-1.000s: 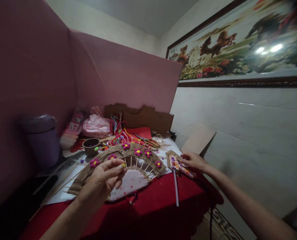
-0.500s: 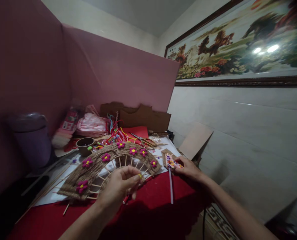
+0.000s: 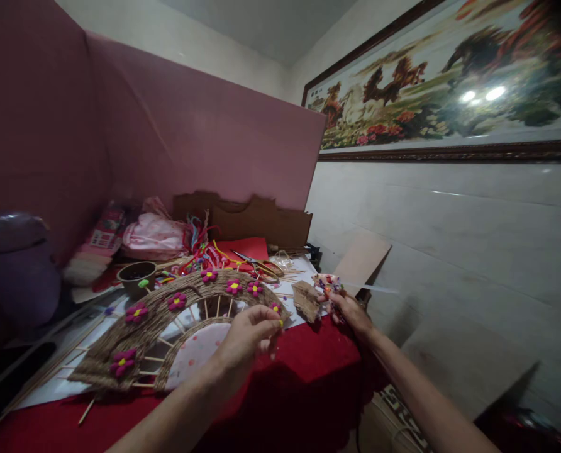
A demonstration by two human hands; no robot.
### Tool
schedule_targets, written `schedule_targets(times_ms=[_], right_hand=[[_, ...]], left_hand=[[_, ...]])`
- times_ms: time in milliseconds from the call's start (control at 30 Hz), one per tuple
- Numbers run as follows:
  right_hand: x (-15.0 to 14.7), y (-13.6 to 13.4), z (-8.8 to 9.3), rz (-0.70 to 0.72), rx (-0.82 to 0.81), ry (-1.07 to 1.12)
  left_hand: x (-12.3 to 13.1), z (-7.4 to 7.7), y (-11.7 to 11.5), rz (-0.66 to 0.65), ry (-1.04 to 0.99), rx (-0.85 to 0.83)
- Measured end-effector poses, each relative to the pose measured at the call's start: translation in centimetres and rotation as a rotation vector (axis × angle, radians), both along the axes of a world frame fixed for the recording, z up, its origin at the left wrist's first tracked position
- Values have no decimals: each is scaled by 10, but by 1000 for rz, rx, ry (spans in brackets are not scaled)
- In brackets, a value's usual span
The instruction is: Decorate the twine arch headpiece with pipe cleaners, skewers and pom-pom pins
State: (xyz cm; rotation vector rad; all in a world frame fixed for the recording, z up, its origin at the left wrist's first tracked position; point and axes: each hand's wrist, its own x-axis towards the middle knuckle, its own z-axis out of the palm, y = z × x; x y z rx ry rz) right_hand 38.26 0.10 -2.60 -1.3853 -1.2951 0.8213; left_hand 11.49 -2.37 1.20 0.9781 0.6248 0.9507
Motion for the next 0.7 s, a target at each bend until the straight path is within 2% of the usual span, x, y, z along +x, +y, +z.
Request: schedule_targets(times_ms=[200, 333, 567, 700], right_hand=[[-10, -3, -3, -117, 159, 249], [-14, 0, 2, -139, 187, 322], [-25, 6, 8, -11, 69, 457], [-35, 3, 15, 58, 82, 472]], left_hand=[[-16, 8, 18, 97, -41, 10], [-23, 14, 26, 155, -109, 9], [-28, 11, 34, 137, -129, 36], [-28, 17, 39, 150, -79, 11]])
